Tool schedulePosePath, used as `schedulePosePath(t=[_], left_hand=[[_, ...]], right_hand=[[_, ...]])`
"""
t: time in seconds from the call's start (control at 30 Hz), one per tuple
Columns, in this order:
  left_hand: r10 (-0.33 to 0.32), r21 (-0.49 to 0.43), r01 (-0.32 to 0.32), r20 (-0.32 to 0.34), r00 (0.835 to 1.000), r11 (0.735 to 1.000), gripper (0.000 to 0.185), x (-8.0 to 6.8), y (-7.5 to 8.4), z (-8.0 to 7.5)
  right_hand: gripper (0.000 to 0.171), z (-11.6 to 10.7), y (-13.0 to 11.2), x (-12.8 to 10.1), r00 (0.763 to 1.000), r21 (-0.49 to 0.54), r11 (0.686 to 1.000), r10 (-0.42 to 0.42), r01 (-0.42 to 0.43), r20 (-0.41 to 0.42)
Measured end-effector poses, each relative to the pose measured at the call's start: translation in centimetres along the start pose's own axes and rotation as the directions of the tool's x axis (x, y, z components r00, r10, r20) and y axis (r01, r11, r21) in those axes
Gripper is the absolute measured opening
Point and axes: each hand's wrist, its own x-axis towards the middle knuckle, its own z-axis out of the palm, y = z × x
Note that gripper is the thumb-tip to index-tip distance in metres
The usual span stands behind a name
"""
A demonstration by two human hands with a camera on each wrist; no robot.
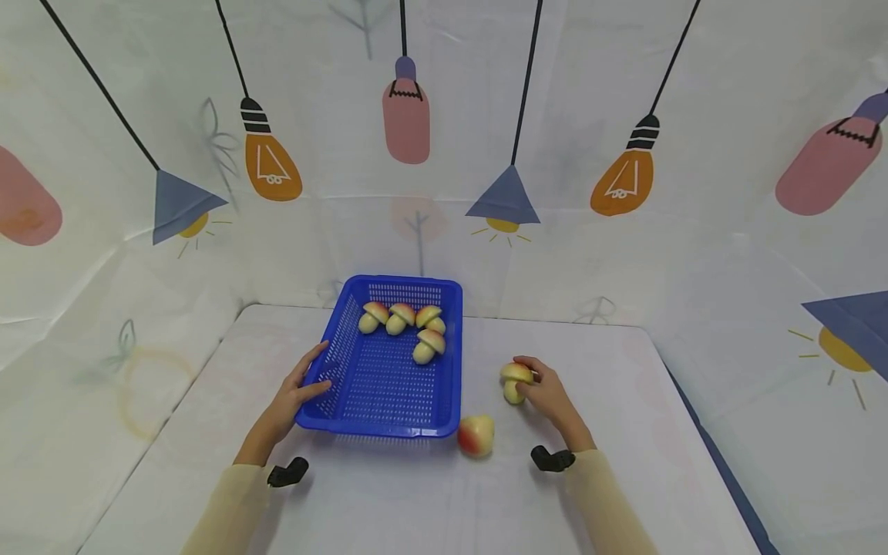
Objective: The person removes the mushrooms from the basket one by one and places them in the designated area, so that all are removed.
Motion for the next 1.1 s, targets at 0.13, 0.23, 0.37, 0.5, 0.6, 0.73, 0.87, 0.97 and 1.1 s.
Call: schedulePosePath(t=[0.13, 0.23, 0.37, 0.5, 0.6, 0.73, 0.87, 0.97, 1.1], left_hand=[[0.000, -0.005, 0.000, 0.004, 1.000, 1.000, 0.076, 0.0, 0.0, 0.0], [0.001, -0.008, -0.001, 0.006, 1.000, 1.000, 0.076, 0.0, 0.0, 0.0], [0.001, 0.001, -0.001, 0.006, 1.000, 1.000, 0.076, 0.0, 0.0, 0.0], [0.001, 0.005, -0.001, 0.003, 1.000, 1.000, 0.076, 0.0, 0.1, 0.0], [0.001, 0.001, -0.001, 0.003, 1.000, 1.000, 0.076, 0.0, 0.1, -0.1], [-0.002, -0.005, 0.002, 0.007, 1.000, 1.000, 0.076, 0.0, 0.1, -0.1], [-0.002, -0.009, 0.002, 0.009, 1.000, 1.000, 0.076, 0.0, 0.1, -0.1], [0.001, -0.008, 0.000, 0.009, 1.000, 1.000, 0.076, 0.0, 0.1, -0.1], [0.001, -0.012, -0.001, 0.009, 1.000, 1.000, 0.076, 0.0, 0.1, -0.1]], right_hand=[[0.055, 0.0, -0.4, -0.1, 1.000, -0.009, 1.000, -0.002, 0.002, -0.004], [0.057, -0.1, -0.6, -0.3, 1.000, -0.009, 1.000, -0.008, 0.008, 0.000], [0.058, -0.3, -0.8, -0.5, 1.000, -0.015, 1.000, -0.016, 0.016, 0.004], [0.057, -0.5, -0.8, -0.4, 0.999, -0.039, 0.999, -0.033, 0.034, 0.004], [0.057, -0.7, -0.9, -0.4, 0.998, -0.057, 0.997, -0.056, 0.056, 0.001], [0.056, -0.8, -1.4, -0.6, 0.993, -0.129, 0.985, -0.120, 0.118, -0.010], [0.056, -0.7, -2.2, -0.8, 0.972, -0.256, 0.941, -0.234, 0.221, -0.023], [0.055, -0.5, -2.8, -0.9, 0.947, -0.315, 0.902, -0.320, 0.296, -0.027], [0.054, -0.3, -3.7, -1.3, 0.926, -0.333, 0.876, -0.377, 0.349, -0.020]])
